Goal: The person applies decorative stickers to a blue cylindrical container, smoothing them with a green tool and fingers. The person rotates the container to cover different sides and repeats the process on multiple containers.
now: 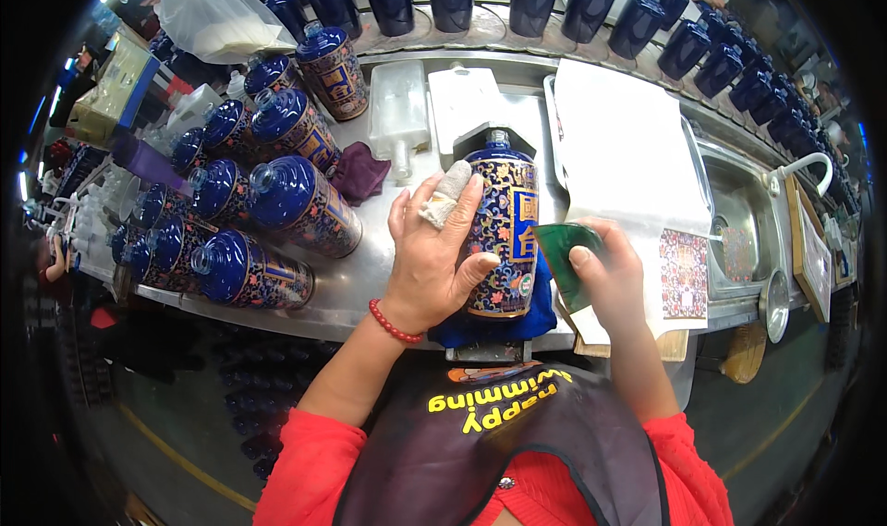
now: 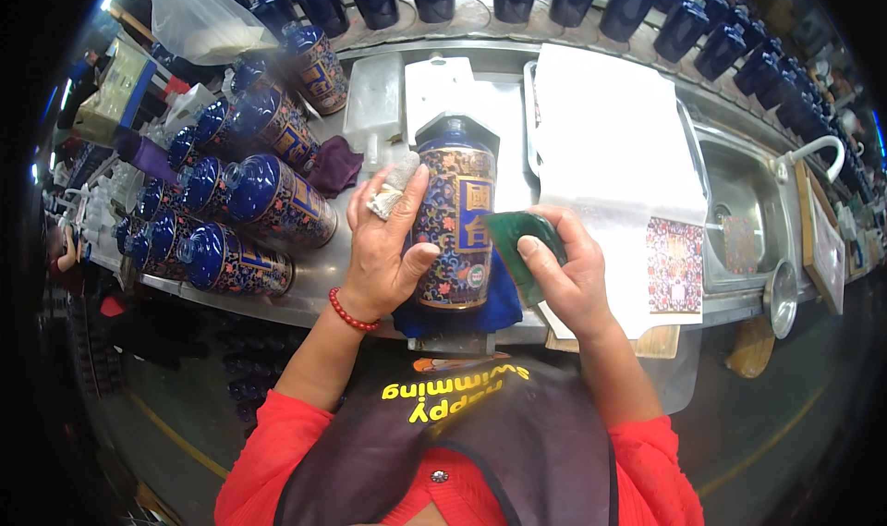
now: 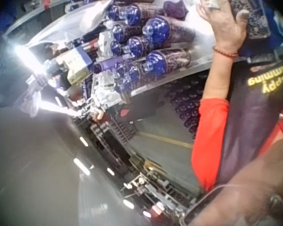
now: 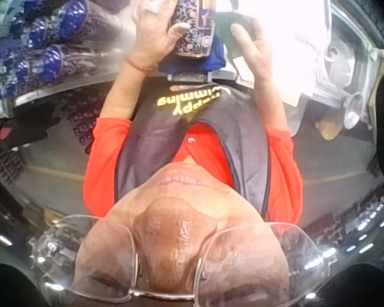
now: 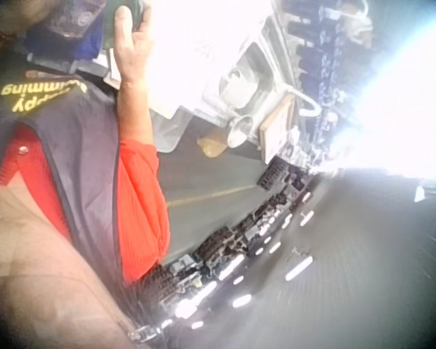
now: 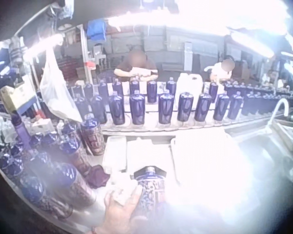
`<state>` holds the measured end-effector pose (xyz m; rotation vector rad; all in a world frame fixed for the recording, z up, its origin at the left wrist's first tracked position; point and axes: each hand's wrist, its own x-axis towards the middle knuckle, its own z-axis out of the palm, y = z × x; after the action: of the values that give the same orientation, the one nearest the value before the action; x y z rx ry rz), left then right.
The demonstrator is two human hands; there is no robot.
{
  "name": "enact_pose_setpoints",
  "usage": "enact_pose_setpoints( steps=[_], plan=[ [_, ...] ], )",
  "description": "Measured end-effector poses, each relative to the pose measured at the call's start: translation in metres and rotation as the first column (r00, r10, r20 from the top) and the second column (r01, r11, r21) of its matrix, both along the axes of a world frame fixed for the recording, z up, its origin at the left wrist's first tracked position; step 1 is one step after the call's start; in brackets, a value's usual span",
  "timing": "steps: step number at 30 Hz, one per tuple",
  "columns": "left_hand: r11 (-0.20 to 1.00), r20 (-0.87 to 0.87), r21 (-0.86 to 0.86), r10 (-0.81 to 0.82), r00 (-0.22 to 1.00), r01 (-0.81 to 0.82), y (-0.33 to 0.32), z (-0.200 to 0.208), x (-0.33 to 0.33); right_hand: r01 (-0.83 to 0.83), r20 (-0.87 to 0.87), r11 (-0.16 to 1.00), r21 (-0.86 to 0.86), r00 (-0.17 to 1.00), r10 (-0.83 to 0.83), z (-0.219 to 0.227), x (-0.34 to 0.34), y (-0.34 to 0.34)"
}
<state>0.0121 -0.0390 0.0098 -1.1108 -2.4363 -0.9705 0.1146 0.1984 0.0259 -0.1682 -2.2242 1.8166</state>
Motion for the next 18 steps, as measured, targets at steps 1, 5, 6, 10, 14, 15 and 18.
enact_pose_setpoints(
  steps=[1,5,6,10,14,15,18],
  plan=[
    [1.0,0.028,-0.002,0.002,1.0,-0.001,0.002,-0.001,-0.002,-0.007,-0.004,1.0,0.029,1.0,0.007,0.0,-0.001,0.0],
    [0.998,0.095,0.068,0.003,0.995,-0.009,0.002,0.006,-0.011,0.01,-0.046,0.998,0.063,0.999,-0.007,0.001,-0.006,0.0],
    [0.999,0.031,0.037,0.01,0.999,-0.011,0.001,0.01,-0.01,-0.005,-0.052,0.999,0.045,0.999,0.008,0.001,-0.007,0.001],
    [0.986,0.007,-0.125,-0.112,0.994,0.112,-0.003,0.031,0.022,-0.041,-0.163,0.977,0.209,0.984,0.076,-0.002,-0.012,0.004],
    [0.951,-0.06,-0.303,-0.083,0.995,0.061,0.008,0.028,0.05,-0.097,-0.208,0.936,0.337,0.962,0.175,-0.007,-0.016,0.003],
    [0.949,-0.116,-0.316,-0.054,0.992,0.015,0.01,0.022,0.049,-0.116,-0.216,0.932,0.344,0.956,0.199,-0.009,-0.016,0.002],
    [0.977,-0.109,-0.208,-0.061,0.992,0.037,0.006,0.007,0.046,-0.11,-0.235,0.911,0.397,0.948,0.216,-0.012,-0.012,0.001]
  ],
)
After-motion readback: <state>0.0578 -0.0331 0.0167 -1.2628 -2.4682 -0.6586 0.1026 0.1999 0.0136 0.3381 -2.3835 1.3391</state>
